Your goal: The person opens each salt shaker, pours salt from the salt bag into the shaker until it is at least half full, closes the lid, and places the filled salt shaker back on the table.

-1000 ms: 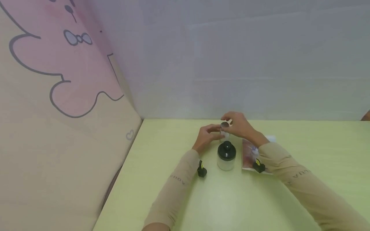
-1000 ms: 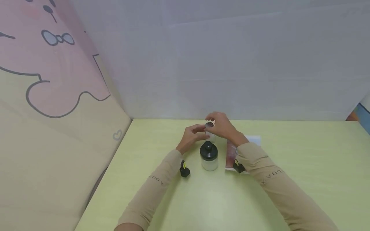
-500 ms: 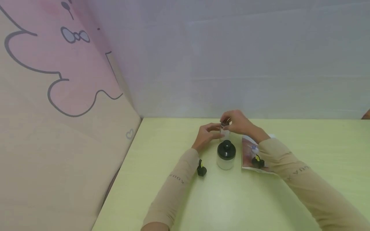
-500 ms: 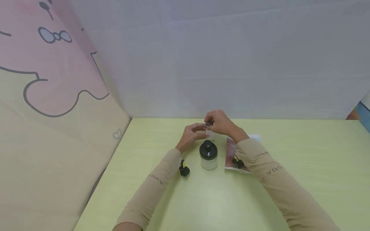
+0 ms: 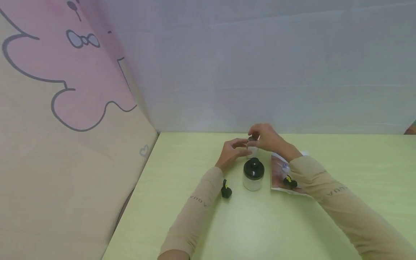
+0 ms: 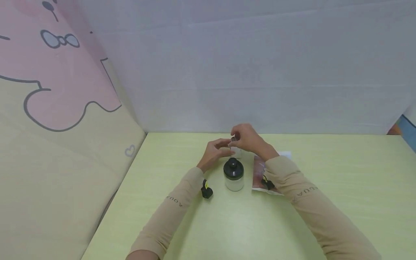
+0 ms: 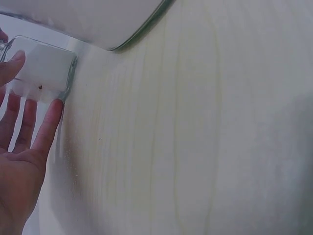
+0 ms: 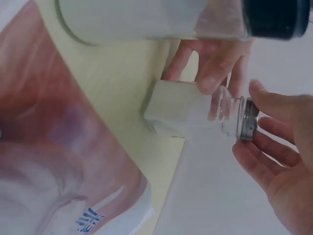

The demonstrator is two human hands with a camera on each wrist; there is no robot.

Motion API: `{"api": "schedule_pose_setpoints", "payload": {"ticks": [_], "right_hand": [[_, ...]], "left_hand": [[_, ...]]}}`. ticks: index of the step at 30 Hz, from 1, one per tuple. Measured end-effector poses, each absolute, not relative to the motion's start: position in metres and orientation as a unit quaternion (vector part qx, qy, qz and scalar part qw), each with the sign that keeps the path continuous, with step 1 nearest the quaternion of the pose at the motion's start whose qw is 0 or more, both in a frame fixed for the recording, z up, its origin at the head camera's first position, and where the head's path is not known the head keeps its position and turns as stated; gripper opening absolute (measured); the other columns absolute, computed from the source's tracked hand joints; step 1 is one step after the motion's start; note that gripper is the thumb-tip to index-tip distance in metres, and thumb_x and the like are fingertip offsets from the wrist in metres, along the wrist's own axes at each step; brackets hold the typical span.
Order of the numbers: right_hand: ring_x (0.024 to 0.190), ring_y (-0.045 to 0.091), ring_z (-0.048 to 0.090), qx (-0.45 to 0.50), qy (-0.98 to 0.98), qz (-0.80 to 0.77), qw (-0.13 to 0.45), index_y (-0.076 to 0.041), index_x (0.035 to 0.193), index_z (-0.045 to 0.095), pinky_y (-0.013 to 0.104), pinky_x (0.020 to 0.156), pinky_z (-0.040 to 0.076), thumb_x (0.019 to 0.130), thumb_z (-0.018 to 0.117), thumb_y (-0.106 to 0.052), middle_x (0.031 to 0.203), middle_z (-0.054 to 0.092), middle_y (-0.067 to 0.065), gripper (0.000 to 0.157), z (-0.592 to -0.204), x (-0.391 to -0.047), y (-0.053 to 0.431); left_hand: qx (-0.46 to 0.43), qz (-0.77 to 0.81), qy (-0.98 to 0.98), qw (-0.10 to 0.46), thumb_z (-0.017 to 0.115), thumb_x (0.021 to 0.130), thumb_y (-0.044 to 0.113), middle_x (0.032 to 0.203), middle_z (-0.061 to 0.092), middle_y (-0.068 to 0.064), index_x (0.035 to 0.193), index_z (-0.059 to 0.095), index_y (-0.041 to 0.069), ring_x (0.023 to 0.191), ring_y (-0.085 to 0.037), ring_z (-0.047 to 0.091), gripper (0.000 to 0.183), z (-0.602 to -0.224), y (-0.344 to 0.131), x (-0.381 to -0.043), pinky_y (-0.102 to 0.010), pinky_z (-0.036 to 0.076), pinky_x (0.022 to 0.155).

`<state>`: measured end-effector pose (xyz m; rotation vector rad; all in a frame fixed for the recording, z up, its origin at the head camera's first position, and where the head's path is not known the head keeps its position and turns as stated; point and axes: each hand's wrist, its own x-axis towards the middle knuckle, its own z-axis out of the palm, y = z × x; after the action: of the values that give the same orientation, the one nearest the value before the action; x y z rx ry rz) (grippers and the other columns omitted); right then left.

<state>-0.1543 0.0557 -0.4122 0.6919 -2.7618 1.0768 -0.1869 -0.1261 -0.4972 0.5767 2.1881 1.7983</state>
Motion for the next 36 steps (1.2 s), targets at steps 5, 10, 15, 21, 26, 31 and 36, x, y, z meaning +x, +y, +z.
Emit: {"api": "schedule_pose_setpoints", "payload": {"ticks": [5,10,15,21,26,31,36], "right_hand": [[0.086,0.029,0.063,0.222,-0.903,0.364,0.047,0.007,0.099,0.066,0.042,0.076,0.055,0.074,0.074,0.002,0.092,0.067,0.015,0.026,-0.417,-0.153,0.058],[0.076,0.026,0.059,0.177,-0.92,0.343,0.07,0.004,0.09,0.068,0.039,0.068,0.051,0.074,0.081,-0.013,0.082,0.065,0.013,0.026,-0.418,-0.15,0.054],[0.089,0.033,0.061,0.186,-0.897,0.394,0.069,0.008,0.1,0.066,0.044,0.077,0.055,0.073,0.074,0.001,0.096,0.066,0.019,0.029,-0.421,-0.146,0.055],[0.08,0.027,0.061,0.159,-0.892,0.409,0.103,0.003,0.092,0.067,0.039,0.072,0.052,0.074,0.08,-0.009,0.085,0.067,0.014,0.024,-0.43,-0.145,0.056],[0.092,0.03,0.059,0.161,-0.881,0.435,0.091,0.004,0.104,0.064,0.042,0.077,0.053,0.076,0.076,-0.003,0.1,0.065,0.018,0.031,-0.433,-0.14,0.056],[0.091,0.03,0.061,0.169,-0.877,0.439,0.094,0.004,0.103,0.065,0.042,0.076,0.054,0.078,0.072,0.002,0.099,0.066,0.017,0.026,-0.431,-0.139,0.054],[0.086,0.029,0.058,0.135,-0.882,0.44,0.106,0.003,0.1,0.066,0.041,0.072,0.051,0.076,0.078,-0.009,0.094,0.064,0.016,0.029,-0.434,-0.139,0.051]], "left_hand": [[0.203,0.624,0.744,0.128,0.081,0.073,0.022,0.109,0.067,0.007,0.113,0.068,0.022,0.102,-0.011,0.06,0.042,-0.5,-0.125,-0.187,-0.03,0.051,0.087],[0.206,0.622,0.746,0.121,0.081,0.072,0.024,0.109,0.067,0.008,0.112,0.069,0.022,0.103,-0.01,0.059,0.042,-0.5,-0.124,-0.187,-0.03,0.05,0.088],[0.211,0.63,0.737,0.12,0.081,0.072,0.021,0.109,0.067,0.007,0.112,0.069,0.021,0.102,-0.011,0.061,0.043,-0.501,-0.123,-0.187,-0.03,0.05,0.088],[0.206,0.624,0.745,0.116,0.082,0.071,0.026,0.109,0.067,0.009,0.111,0.069,0.024,0.102,-0.01,0.06,0.042,-0.501,-0.123,-0.186,-0.029,0.05,0.088],[0.207,0.624,0.743,0.121,0.081,0.071,0.027,0.11,0.067,0.009,0.112,0.068,0.024,0.102,-0.011,0.06,0.043,-0.501,-0.124,-0.185,-0.03,0.05,0.089],[0.199,0.631,0.741,0.115,0.081,0.072,0.023,0.108,0.068,0.007,0.112,0.069,0.022,0.101,-0.012,0.061,0.042,-0.499,-0.125,-0.184,-0.03,0.05,0.089],[0.196,0.623,0.748,0.124,0.081,0.072,0.029,0.109,0.067,0.009,0.112,0.068,0.024,0.102,-0.01,0.06,0.042,-0.5,-0.128,-0.184,-0.03,0.05,0.089]]}}
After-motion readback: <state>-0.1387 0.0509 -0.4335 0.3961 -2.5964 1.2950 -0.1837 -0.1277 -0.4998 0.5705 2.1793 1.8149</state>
